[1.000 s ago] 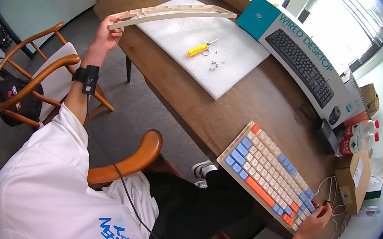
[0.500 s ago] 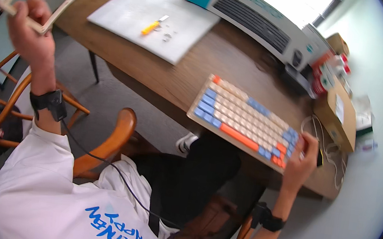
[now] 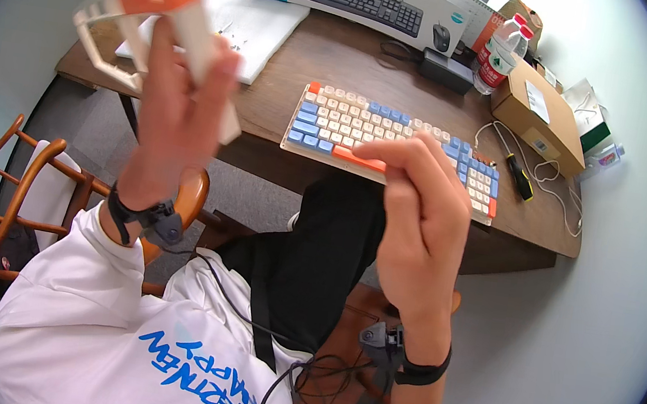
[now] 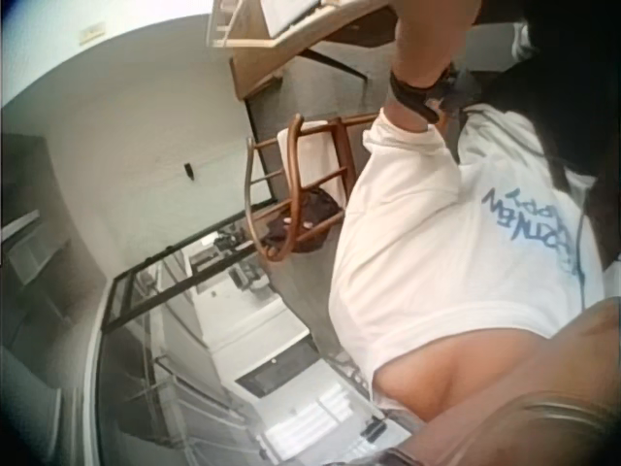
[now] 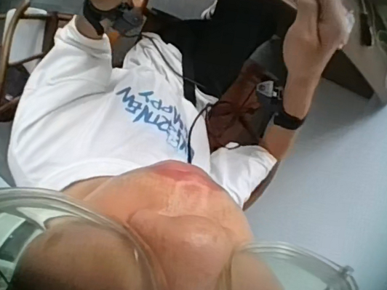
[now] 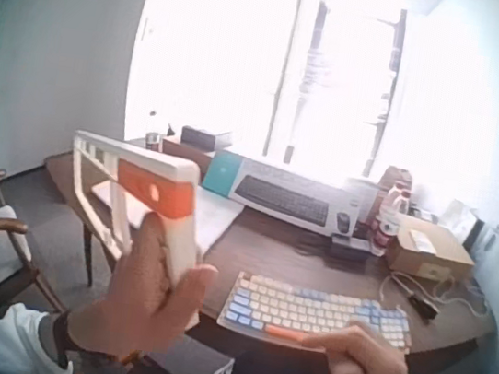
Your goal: The person removes keycaps and the outer frame from a keyboard. They install red stabilizers into the frame by hand, reattach the frame to the keyboard, and use a screwdriver to secure a screw on the top edge.
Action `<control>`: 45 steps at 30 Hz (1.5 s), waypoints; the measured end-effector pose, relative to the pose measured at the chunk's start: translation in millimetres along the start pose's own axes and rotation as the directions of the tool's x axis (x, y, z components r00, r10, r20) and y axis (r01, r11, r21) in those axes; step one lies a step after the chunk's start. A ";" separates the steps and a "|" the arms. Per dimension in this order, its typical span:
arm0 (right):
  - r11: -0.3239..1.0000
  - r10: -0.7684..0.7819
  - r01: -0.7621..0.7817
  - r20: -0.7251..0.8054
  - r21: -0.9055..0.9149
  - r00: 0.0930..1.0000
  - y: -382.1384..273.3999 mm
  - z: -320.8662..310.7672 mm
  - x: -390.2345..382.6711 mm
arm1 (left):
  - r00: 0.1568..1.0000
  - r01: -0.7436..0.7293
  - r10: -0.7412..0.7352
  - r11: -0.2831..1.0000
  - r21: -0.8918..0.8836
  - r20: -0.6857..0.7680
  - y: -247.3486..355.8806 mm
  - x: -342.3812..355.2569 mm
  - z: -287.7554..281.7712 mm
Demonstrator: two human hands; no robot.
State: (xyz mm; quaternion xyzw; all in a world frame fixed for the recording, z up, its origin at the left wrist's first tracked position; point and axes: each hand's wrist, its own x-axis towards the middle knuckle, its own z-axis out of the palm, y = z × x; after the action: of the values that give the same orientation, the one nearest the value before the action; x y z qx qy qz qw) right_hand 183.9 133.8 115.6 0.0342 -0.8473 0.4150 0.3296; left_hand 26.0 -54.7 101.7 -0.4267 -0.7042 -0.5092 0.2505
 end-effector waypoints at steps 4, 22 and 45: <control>0.998 0.038 -0.037 -0.019 0.050 0.999 -17.9 7.9 8.6 | 0.963 -0.252 0.236 0.960 0.120 0.133 30.6 -15.7 37.9; 0.809 0.464 -0.266 -0.293 0.524 0.836 68.8 -142.9 -42.8 | 0.919 -0.356 0.357 0.934 -0.039 0.167 -0.9 -5.4 -6.2; 0.713 0.701 -0.661 -0.251 0.236 0.667 162.5 -149.0 -89.4 | 0.627 0.773 -0.571 0.370 -0.515 0.530 -109.1 -9.2 55.0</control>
State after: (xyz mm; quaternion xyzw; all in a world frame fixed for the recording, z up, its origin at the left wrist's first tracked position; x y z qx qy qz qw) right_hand 278.8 328.8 17.8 -0.3327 -0.7048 0.5599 0.2812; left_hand -58.2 -19.5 20.0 -0.2220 -0.5894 -0.7316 -0.2610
